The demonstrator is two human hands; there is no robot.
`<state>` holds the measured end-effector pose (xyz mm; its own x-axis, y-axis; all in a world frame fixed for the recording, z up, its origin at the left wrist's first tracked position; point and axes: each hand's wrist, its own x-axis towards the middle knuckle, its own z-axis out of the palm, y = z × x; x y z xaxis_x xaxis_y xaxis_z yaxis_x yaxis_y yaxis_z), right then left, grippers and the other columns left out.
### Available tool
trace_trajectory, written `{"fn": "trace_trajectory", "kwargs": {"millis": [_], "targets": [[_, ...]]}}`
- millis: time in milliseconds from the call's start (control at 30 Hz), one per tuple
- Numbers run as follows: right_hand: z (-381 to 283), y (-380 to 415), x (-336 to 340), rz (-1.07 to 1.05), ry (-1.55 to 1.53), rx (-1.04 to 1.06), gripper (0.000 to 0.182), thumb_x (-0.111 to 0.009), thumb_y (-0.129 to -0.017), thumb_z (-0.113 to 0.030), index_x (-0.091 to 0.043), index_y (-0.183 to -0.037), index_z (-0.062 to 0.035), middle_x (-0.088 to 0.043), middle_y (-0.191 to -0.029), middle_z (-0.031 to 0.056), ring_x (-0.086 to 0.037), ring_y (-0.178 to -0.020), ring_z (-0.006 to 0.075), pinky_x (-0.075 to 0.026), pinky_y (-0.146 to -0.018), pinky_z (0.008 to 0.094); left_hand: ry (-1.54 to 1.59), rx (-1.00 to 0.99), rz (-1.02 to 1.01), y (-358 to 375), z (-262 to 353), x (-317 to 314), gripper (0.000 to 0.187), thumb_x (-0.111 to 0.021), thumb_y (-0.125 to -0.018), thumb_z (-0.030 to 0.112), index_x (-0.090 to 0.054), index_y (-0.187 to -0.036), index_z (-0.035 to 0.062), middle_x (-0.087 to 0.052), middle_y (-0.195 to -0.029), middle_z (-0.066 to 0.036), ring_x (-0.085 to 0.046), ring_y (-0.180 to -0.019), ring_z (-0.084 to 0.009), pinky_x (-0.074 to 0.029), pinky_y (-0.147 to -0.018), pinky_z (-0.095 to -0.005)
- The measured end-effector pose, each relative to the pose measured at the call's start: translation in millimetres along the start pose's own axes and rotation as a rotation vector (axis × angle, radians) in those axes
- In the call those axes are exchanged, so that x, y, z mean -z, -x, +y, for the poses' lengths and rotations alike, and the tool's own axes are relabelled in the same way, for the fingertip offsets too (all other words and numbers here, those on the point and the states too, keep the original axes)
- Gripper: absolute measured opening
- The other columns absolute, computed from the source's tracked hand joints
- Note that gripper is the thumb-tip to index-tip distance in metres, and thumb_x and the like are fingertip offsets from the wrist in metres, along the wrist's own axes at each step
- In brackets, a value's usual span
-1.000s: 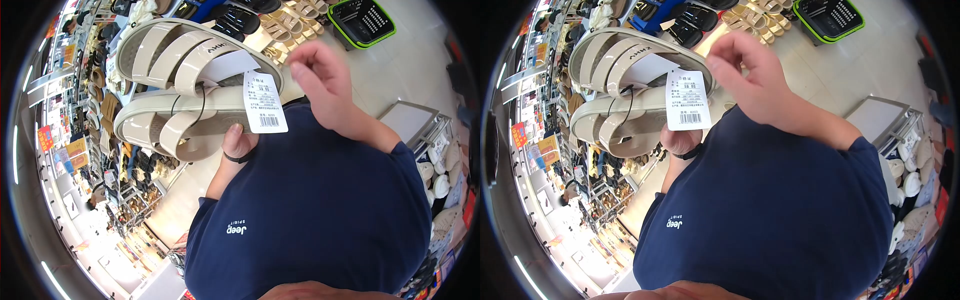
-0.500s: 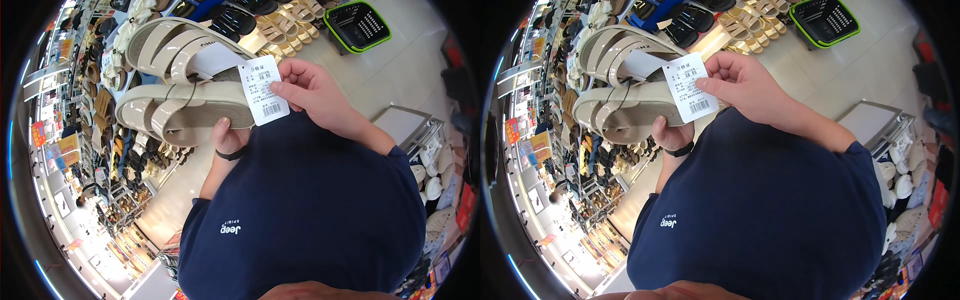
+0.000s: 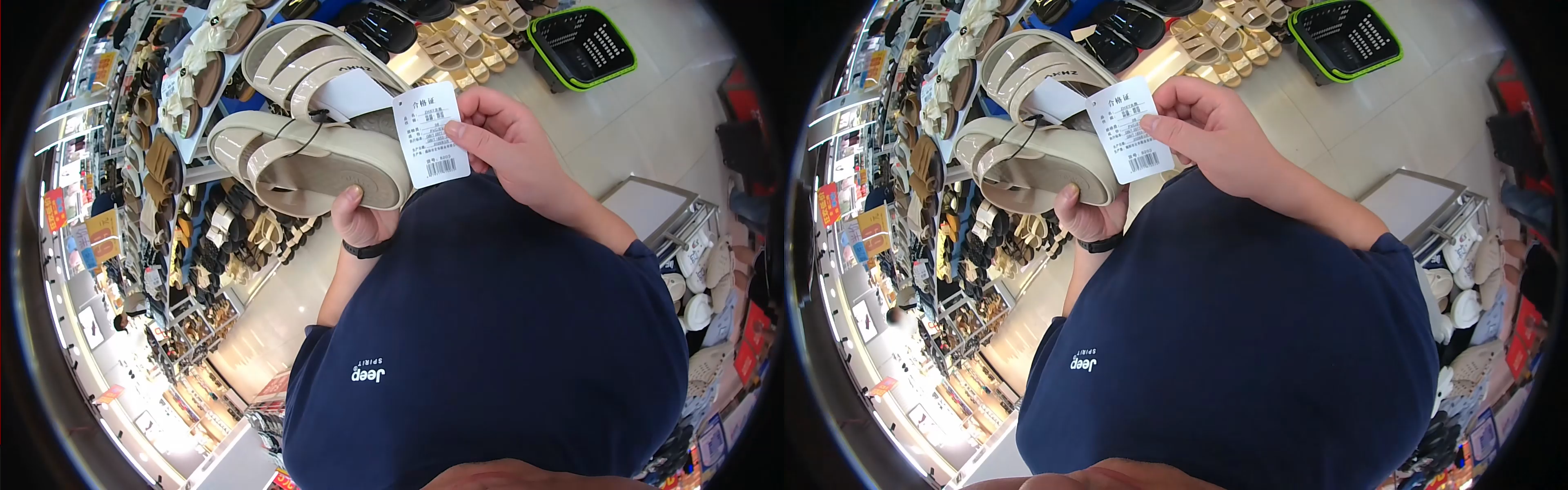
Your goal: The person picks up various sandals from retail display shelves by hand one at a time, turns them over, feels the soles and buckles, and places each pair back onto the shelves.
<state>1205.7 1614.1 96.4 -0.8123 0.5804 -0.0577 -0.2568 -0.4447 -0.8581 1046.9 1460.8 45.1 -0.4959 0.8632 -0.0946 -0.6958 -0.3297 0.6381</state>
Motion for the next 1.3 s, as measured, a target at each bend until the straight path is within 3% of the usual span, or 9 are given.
{"fn": "trace_trajectory", "kwargs": {"millis": [200, 300, 400, 500, 667, 700, 833, 1000, 1300], "targets": [[1.7, -1.8, 3.5, -0.003, 0.008, 0.002, 0.009, -0.06, -0.092, -0.013, -0.057, -0.09, -0.0047, -0.054, -0.072, -0.0047, -0.043, -0.059, 0.0001, -0.034, -0.051, 0.0178, 0.019, 0.008, 0.016, -0.7, -0.6, 0.6, 0.067, -0.065, -0.074, 0.023, -0.042, -0.135, 0.0072, -0.053, -0.131, -0.011, -0.05, -0.123, -0.0281, -0.037, -0.106, -0.0483], [9.7, -9.5, 14.5, 0.045, 0.053, 0.016, 0.015, -0.055, -0.095, -0.019, -0.057, -0.093, -0.0045, -0.057, -0.079, -0.0025, -0.05, -0.068, 0.0033, -0.041, -0.06, 0.0199, 0.042, 0.029, -0.043, -1.3, 1.2, 5.7, 0.066, -0.064, -0.074, 0.02, -0.042, -0.134, 0.0043, -0.054, -0.129, -0.013, -0.052, -0.121, -0.029, -0.039, -0.104, -0.0474], [20.7, -31.5, 37.6, 0.1, -0.004, 0.105, 0.032, -0.043, -0.099, -0.03, -0.055, -0.112, -0.0031, -0.06, -0.103, 0.0067, -0.058, -0.093, 0.0128, -0.046, -0.082, 0.0277, 0.06, 0.087, -0.193, -0.8, 5.9, 19.5, 0.064, -0.063, -0.075, 0.014, -0.041, -0.133, -0.0003, -0.054, -0.129, -0.017, -0.054, -0.118, -0.0315, -0.043, -0.102, -0.0475], [16.9, -39.2, 49.1, 0.029, -0.073, 0.0, 0.044, -0.037, -0.1, -0.035, -0.047, -0.127, -0.0015, -0.056, -0.122, 0.0115, -0.055, -0.112, 0.0174, -0.042, -0.097, 0.0324, 0.048, 0.221, -0.335, 1.0, 14.3, 33.6, 0.063, -0.061, -0.076, 0.003, -0.038, -0.135, -0.003, -0.052, -0.13, -0.02, -0.053, -0.119, -0.0341, -0.043, -0.102, -0.0481], [19.1, -40.4, 51.5, -0.177, -0.537, -0.136, 0.045, -0.042, -0.1, -0.034, -0.043, -0.132, -0.0032, -0.058, -0.12, 0.0101, -0.06, -0.107, 0.0187, -0.051, -0.09, 0.0355, -0.037, 0.408, -0.29, 6.2, 17.8, 42.6, 0.066, -0.058, -0.07, -0.008, -0.04, -0.134, -0.002, -0.053, -0.128, -0.019, -0.054, -0.119, -0.0331, -0.044, -0.1, -0.0453], [20.5, -41.5, 49.7, -0.099, -0.491, -0.106, 0.044, -0.044, -0.099, -0.033, -0.044, -0.132, -0.003, -0.059, -0.119, 0.0099, -0.061, -0.106, 0.0185, -0.051, -0.09, 0.0349, -0.058, 0.423, -0.255, 7.0, 17.2, 45.4, 0.067, -0.058, -0.069, -0.008, -0.041, -0.133, -0.0019, -0.054, -0.128, -0.019, -0.054, -0.119, -0.033, -0.044, -0.101, -0.0448], [25.4, -42.7, 48.5, 0.092, -0.396, -0.019, 0.041, -0.047, -0.098, -0.031, -0.047, -0.128, -0.0021, -0.061, -0.115, 0.0091, -0.062, -0.102, 0.0177, -0.051, -0.09, 0.0325, -0.218, 0.263, -0.015, 1.7, 8.6, 20.6, 0.064, -0.055, -0.068, -0.008, -0.043, -0.131, -0.0035, -0.056, -0.125, -0.018, -0.054, -0.117, -0.0315, -0.043, -0.101, -0.0423], [30.3, -43.1, 62.8, 0.173, -0.452, -0.085, 0.037, -0.049, -0.097, -0.032, -0.054, -0.119, -0.0024, -0.065, -0.108, 0.0087, -0.064, -0.098, 0.0167, -0.051, -0.088, 0.0313, -0.314, 0.181, -0.043, -5.4, 7.8, 16.9, 0.053, -0.058, -0.083, -0.005, -0.04, -0.133, -0.0003, -0.054, -0.127, -0.013, -0.054, -0.117, -0.0237, -0.044, -0.1, -0.0372], [34.8, -51.8, 86.6, 0.215, -0.353, -0.11, 0.032, -0.05, -0.098, -0.029, -0.056, -0.116, -0.0039, -0.066, -0.106, 0.0081, -0.065, -0.093, 0.0147, -0.054, -0.082, 0.0287, -0.773, -0.033, 0.152, -0.2, 4.8, 9.3, 0.054, -0.067, -0.08, -0.006, -0.044, -0.128, 0.0023, -0.057, -0.123, -0.01, -0.056, -0.113, -0.0192, -0.045, -0.097, -0.0333]]}}
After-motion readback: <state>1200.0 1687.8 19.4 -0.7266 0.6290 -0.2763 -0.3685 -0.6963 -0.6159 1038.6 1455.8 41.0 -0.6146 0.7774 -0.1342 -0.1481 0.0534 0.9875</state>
